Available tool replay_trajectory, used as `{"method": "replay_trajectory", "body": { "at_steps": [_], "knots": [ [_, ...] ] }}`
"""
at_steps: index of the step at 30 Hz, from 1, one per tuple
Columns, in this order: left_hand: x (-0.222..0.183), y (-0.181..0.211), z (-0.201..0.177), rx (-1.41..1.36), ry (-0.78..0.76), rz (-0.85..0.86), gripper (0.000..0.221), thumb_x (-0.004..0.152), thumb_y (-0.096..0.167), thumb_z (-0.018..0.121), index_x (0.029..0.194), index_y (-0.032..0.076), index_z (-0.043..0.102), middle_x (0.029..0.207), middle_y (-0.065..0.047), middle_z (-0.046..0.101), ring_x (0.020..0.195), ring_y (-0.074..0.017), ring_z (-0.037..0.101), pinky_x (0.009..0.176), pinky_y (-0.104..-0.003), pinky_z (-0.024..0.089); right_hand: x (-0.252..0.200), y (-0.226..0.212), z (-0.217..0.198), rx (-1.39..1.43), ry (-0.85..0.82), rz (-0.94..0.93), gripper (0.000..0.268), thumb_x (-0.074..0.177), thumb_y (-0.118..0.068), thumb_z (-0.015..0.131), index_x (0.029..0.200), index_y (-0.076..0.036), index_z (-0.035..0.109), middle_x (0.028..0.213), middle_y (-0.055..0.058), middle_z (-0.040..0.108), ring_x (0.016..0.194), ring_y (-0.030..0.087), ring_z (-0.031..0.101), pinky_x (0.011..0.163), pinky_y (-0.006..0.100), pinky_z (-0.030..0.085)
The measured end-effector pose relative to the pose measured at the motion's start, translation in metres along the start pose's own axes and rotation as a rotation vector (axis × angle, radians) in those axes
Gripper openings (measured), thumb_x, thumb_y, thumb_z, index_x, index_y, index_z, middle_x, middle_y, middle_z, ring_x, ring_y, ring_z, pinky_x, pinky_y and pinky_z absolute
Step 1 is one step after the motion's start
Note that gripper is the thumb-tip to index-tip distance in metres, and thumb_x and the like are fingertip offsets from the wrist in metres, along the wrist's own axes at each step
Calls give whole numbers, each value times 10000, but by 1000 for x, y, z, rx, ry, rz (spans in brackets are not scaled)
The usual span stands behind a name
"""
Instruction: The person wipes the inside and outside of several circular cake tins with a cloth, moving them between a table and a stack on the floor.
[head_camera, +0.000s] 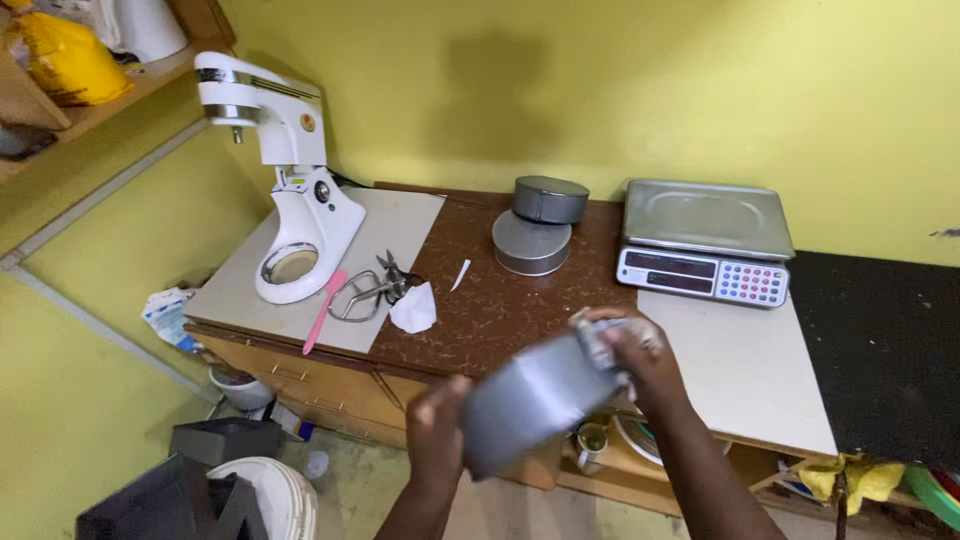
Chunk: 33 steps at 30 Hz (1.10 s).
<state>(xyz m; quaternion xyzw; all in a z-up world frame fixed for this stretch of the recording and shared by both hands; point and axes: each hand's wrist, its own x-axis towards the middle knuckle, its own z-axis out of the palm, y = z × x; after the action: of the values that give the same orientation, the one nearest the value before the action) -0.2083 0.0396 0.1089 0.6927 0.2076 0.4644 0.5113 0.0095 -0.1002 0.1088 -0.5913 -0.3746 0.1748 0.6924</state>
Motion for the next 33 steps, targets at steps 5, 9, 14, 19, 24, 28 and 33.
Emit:
{"method": "replay_trajectory", "body": {
  "at_steps": [5,9,14,19,24,28,33],
  "knots": [
    [14,13,-11,-676,547,-894,488,839,552,722,954,78,708,903,-135,720,851,-363,685,721,-514,542,-49,-7,52,39,451,-21,417,995,-332,467,1204,-45,685,1171,139,717,1098,259,658,873,403,508],
    [11,11,-22,-793,522,-934,550,855,582,646,1111,96,677,1083,-161,689,1005,-398,639,810,-570,519,-64,20,50,-404,477,-637,212,1006,-116,589,1191,-13,593,1164,222,661,1129,352,665,1013,447,570],
    [14,42,-9,-598,571,-1028,773,896,601,510,1328,-28,635,1336,-264,697,1209,-474,662,996,-578,559,-80,6,95,-768,-298,-848,869,736,-368,985,1456,-135,557,1498,200,566,1405,457,523,1115,547,483],
    [1,36,-10,-361,373,-912,687,940,585,456,1103,2,780,1087,-185,812,998,-335,762,830,-452,588,-6,-24,87,-507,-111,-865,459,980,-329,658,1340,-46,629,1483,272,546,1461,450,478,1218,564,367],
    [38,74,-38,-607,709,-871,781,845,578,509,1406,53,649,1423,-192,673,1300,-372,629,1053,-537,515,-4,66,118,-366,-297,-770,898,1021,-643,322,1584,51,242,1674,213,271,1569,299,292,1302,420,224],
    [27,33,-25,-403,652,-897,618,1004,569,398,1296,76,629,1272,-168,689,1098,-370,669,920,-468,520,-14,6,142,-529,-572,-1125,687,969,-437,781,1506,-109,505,1576,256,427,1489,505,363,1212,625,295],
    [4,-38,-24,-413,468,-300,416,981,416,625,742,86,703,677,-67,718,581,-186,636,548,-350,472,33,-73,136,-632,-548,-1032,482,874,-296,814,1285,-80,683,1293,213,687,1235,433,635,1074,601,491]
  ]
}}
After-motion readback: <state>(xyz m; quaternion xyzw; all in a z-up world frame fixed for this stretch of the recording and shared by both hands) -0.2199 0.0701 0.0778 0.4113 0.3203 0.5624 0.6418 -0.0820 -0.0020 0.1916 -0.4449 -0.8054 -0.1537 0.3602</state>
